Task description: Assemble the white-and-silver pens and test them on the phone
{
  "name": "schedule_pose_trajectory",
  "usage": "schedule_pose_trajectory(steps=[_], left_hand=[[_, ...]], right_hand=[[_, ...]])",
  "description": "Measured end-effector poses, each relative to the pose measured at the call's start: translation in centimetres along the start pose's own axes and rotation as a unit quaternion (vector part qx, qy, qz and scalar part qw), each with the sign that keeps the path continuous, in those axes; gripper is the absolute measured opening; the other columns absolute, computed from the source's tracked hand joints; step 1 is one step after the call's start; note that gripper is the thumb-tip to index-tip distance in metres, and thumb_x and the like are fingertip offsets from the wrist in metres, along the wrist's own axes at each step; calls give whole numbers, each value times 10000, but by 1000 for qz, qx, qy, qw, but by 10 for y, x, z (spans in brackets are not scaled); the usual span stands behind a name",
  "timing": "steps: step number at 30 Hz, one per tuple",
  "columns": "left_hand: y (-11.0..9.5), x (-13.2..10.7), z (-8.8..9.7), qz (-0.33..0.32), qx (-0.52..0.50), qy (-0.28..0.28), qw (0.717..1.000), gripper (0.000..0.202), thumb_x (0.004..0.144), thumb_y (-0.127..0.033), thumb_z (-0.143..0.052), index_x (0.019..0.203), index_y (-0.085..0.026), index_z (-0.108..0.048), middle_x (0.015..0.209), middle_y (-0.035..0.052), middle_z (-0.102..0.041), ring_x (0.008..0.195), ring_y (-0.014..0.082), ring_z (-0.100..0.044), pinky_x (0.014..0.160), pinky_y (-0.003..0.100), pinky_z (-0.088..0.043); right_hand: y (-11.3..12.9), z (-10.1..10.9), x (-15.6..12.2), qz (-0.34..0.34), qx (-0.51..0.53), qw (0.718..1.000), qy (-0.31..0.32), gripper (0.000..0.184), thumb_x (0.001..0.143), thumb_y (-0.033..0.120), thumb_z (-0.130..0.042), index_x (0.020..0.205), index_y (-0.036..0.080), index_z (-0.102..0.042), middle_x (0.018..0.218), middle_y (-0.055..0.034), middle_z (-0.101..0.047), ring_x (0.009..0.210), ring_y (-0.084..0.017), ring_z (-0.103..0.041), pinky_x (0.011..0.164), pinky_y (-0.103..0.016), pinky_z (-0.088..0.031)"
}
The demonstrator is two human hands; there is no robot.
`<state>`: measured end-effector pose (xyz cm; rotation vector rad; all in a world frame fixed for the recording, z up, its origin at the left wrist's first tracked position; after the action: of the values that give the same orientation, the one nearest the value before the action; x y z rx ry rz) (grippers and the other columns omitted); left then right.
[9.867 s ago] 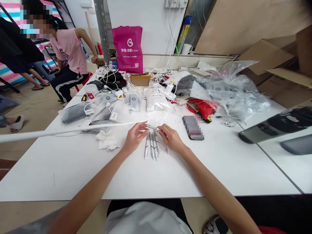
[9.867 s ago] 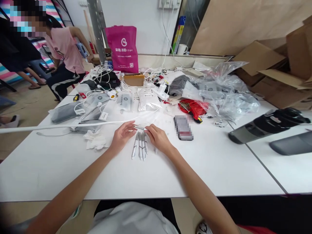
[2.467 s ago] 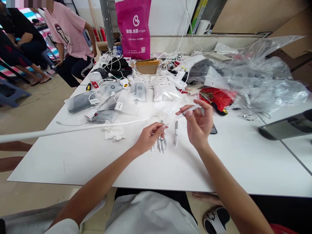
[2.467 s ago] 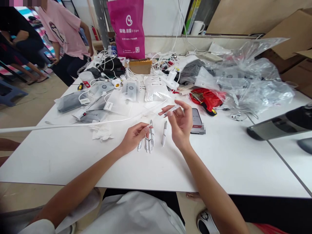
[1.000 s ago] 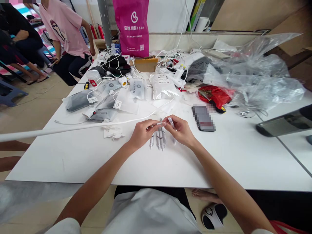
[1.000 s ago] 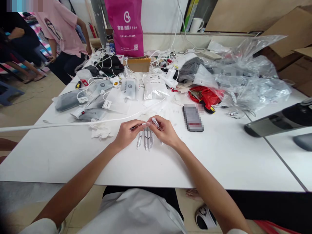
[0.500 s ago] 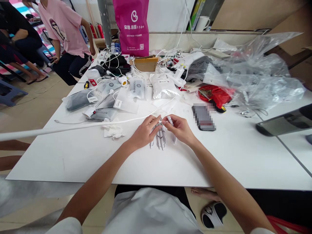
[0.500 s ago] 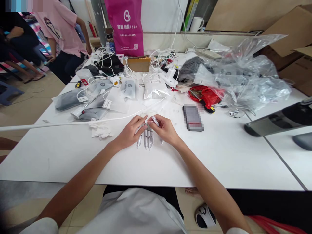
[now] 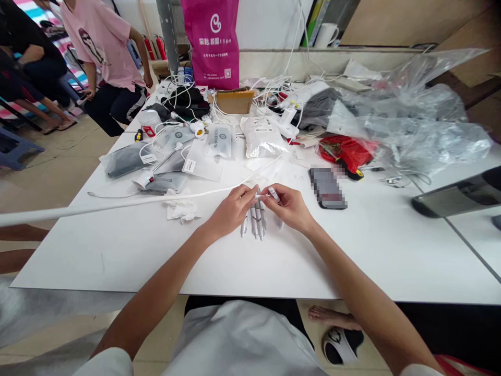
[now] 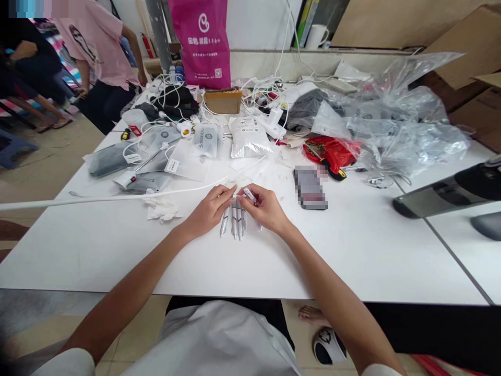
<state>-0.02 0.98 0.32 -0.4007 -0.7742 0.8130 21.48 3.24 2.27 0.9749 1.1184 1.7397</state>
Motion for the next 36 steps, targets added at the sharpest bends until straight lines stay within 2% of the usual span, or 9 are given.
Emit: schedule_pose_trajectory(steps=[6, 14, 19, 26, 36], left_hand=[[-1, 0, 1, 19, 4, 5, 1000, 440, 1160, -313, -419, 1572, -252, -561, 1205, 114, -652, 1154, 262, -637, 1009, 442, -578], [-2, -1, 0, 25, 34, 21, 999, 427, 1165, -332, -412, 1559, -253, -558, 1207, 98, -691, 1158, 253, -657, 987, 426, -608], [0, -2, -4, 20, 83, 32, 996, 453, 1171, -351, -385, 1585, -227, -522, 1204, 105, -689, 1117, 258, -642, 923, 413, -616], [-1, -2, -2, 20, 108, 28, 994, 449, 1170, -349, -375, 1581, -240, -521, 1227, 112, -681, 1118, 264, -632, 926, 413, -612], [4, -3, -6, 13, 123, 26, 992, 453, 1168, -358, -389, 1574, -201, -514, 1209, 116, -681, 1099, 268, -620, 901, 411, -611]], right_hand=[[1, 0, -1, 6, -16, 1000, 5, 276, 974, 472, -728, 992, 196, -729, 748, 12, -550, 667, -130, -423, 610, -293, -344], [4, -3, -1, 23, -63, 997, 27, 206, 950, 377, -703, 997, 178, -725, 669, 52, -427, 632, -117, -364, 593, -283, -326], [4, -3, -1, 43, -96, 994, 23, 176, 955, 357, -673, 992, 192, -725, 650, 52, -416, 622, -123, -355, 601, -287, -344], [3, -3, -2, 45, -106, 993, 5, 222, 985, 423, -663, 959, 205, -696, 655, 39, -426, 629, -132, -356, 604, -294, -348], [3, -4, 0, 45, -111, 993, 19, 185, 948, 358, -658, 980, 185, -717, 640, 57, -414, 616, -120, -353, 604, -284, -347]])
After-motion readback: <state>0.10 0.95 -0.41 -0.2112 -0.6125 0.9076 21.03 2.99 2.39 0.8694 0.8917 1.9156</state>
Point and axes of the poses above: each hand's wrist, its own x-axis towards the middle knuckle, its own z-axis out of the back of the hand, y = z × x, the point moved 1 cm from there along x, towards the middle knuckle
